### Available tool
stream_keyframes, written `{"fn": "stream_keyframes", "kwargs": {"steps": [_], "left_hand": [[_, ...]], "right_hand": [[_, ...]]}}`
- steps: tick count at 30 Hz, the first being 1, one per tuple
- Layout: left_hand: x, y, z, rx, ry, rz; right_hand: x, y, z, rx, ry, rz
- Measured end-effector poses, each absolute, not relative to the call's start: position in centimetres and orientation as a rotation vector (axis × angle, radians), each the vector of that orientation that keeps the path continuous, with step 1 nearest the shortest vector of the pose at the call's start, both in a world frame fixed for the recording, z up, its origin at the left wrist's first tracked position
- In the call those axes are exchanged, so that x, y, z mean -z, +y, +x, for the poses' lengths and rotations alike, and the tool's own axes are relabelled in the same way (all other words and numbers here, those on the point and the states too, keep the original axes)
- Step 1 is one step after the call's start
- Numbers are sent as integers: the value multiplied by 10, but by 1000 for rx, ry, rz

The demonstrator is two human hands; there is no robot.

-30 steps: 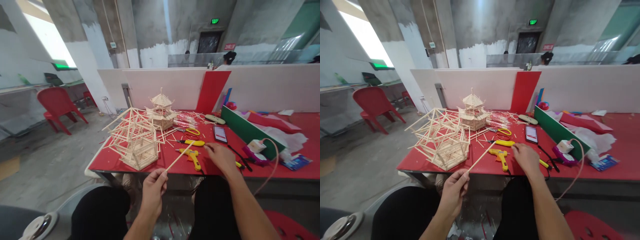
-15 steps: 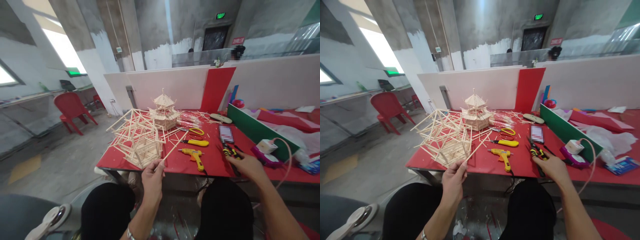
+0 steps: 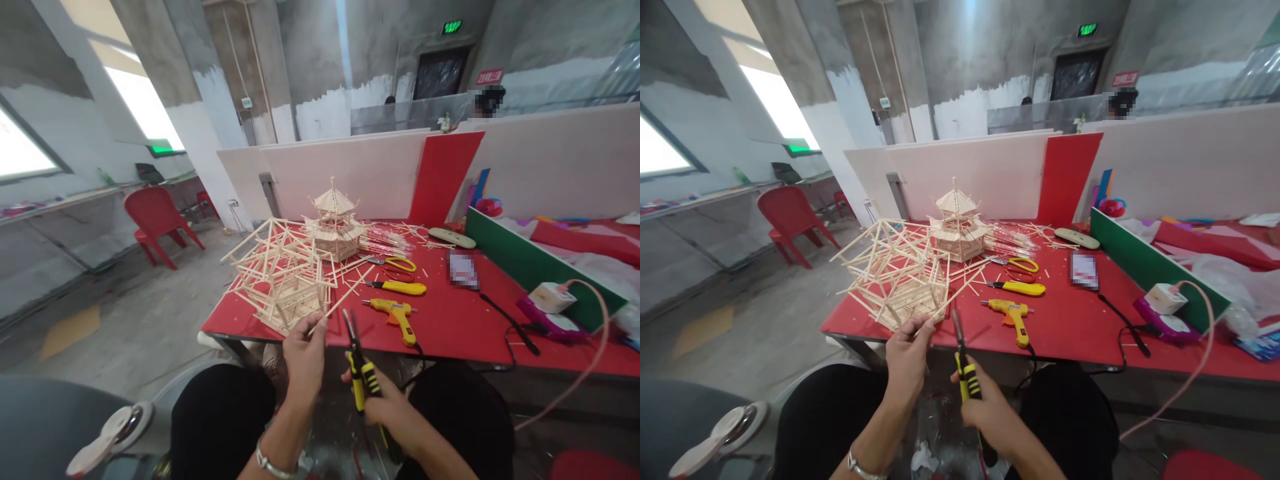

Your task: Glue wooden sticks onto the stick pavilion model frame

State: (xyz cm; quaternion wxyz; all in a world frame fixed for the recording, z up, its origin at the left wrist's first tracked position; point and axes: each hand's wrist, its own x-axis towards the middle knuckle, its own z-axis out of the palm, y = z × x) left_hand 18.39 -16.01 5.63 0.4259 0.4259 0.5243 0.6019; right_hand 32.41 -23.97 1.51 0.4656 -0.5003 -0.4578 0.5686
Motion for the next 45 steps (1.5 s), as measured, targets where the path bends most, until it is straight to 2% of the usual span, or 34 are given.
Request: {"fn": "stream_keyframes", "kwargs": {"steps": [5, 11, 23, 32, 45], "left_hand": [[-60, -162, 182, -1453, 1339, 1097], [-66, -164, 182, -1361, 1358, 1251], [-67, -164, 176, -1395, 1441, 1593], [-70, -167, 175, -1255, 1377, 2012], [-83, -163, 175, -985, 1322, 1810]], "right_hand": [[-30, -230, 315, -1386, -1417, -1307], [-48, -218, 317, -1369, -1455, -1298], [-40, -213, 312, -1372, -1479, -1290], [-28, -220, 315, -1414, -1314, -1225], [-28, -224, 323, -1431, -1373, -1245]]}}
